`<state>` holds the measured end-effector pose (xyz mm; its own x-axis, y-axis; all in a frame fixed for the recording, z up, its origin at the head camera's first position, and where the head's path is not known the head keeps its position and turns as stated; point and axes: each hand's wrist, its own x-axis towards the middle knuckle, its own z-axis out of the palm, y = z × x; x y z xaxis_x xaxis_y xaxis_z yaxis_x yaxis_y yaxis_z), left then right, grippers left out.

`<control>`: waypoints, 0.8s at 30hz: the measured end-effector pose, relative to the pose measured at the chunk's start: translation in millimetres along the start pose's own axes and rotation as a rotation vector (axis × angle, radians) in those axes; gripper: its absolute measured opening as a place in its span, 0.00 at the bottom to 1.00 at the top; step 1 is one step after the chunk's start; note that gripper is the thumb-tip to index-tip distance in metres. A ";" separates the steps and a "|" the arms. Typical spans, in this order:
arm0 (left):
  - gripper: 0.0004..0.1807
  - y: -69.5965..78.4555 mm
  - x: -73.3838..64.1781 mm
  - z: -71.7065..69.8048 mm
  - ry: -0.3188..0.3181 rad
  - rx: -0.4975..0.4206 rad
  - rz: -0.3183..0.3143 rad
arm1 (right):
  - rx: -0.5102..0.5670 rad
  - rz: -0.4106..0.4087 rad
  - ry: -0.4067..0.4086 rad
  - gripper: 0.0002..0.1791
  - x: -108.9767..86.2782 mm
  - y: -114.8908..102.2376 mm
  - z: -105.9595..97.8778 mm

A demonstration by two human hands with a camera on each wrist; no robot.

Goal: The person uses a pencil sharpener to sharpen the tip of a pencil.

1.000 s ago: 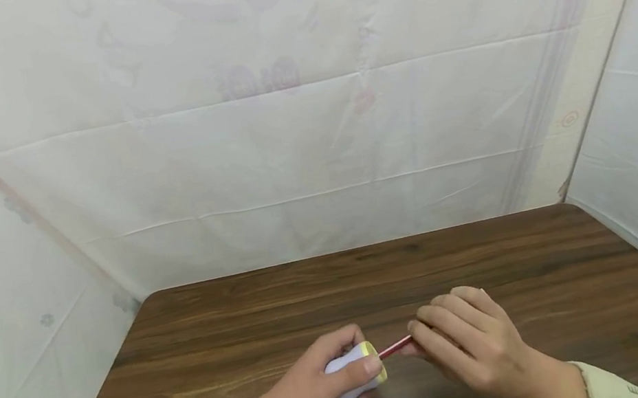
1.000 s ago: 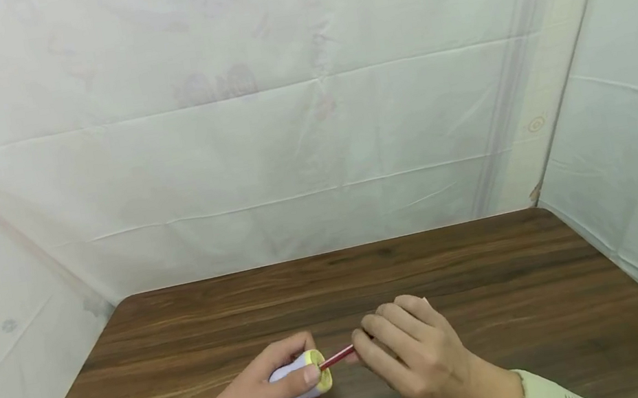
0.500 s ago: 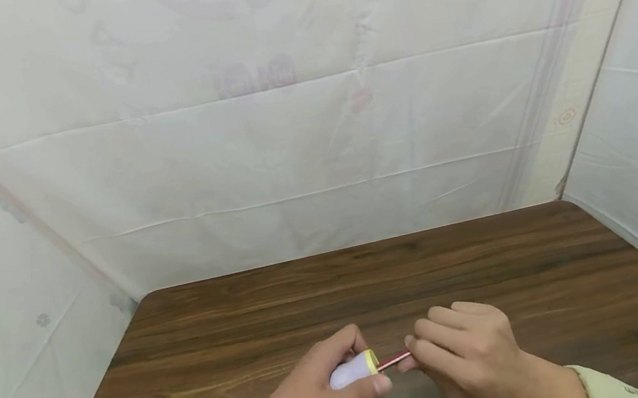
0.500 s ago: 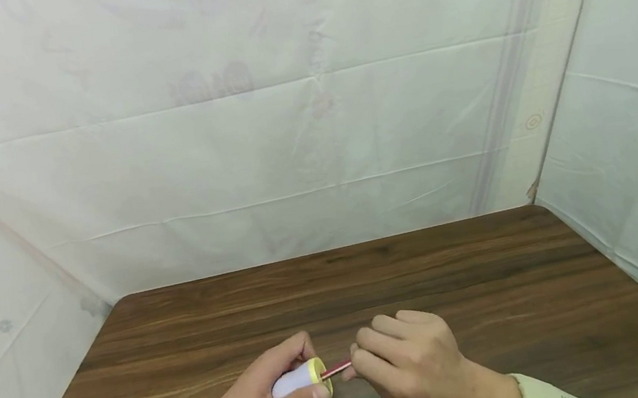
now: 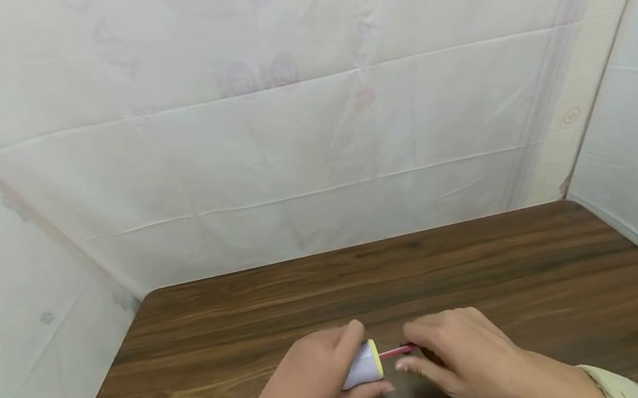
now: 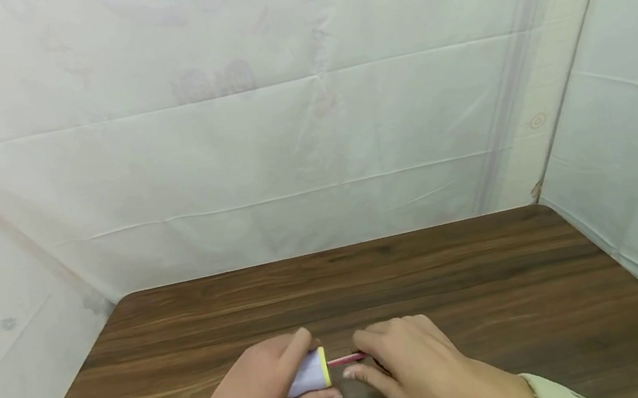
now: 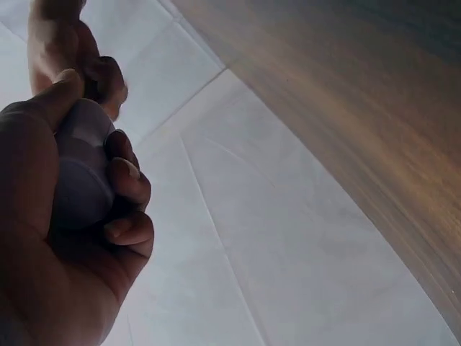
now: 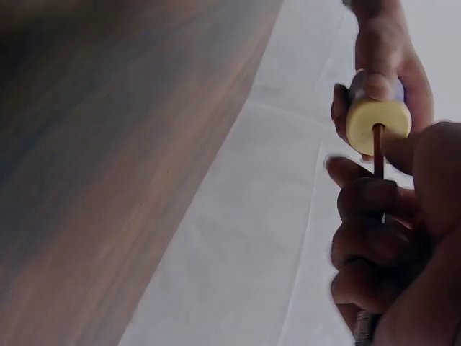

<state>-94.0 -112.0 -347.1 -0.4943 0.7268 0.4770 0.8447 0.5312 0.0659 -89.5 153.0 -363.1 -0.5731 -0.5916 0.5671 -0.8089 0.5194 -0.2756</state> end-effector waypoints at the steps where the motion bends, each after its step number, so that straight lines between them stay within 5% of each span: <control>1: 0.29 -0.8 -0.6 -0.6 -0.012 -0.037 -0.039 | -0.020 -0.041 0.034 0.10 0.7 0.7 0.4; 3: 0.28 -2.7 -1.4 -1.5 -0.025 -0.100 -0.094 | -0.035 -0.117 0.092 0.03 2.3 1.8 0.8; 9: 0.22 -6.8 -1.4 -3.2 -0.096 -0.260 -0.154 | -0.011 -0.201 0.170 0.09 5.5 3.3 0.2; 24: 0.22 -16.1 -6.3 -10.0 -0.165 -0.292 -0.227 | -0.013 -0.198 0.190 0.11 3.7 11.3 -7.0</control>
<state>-102.4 -129.4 -342.5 -0.6813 0.6780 0.2762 0.7214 0.5576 0.4106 -99.9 161.0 -358.8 -0.3682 -0.5570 0.7444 -0.9003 0.4136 -0.1358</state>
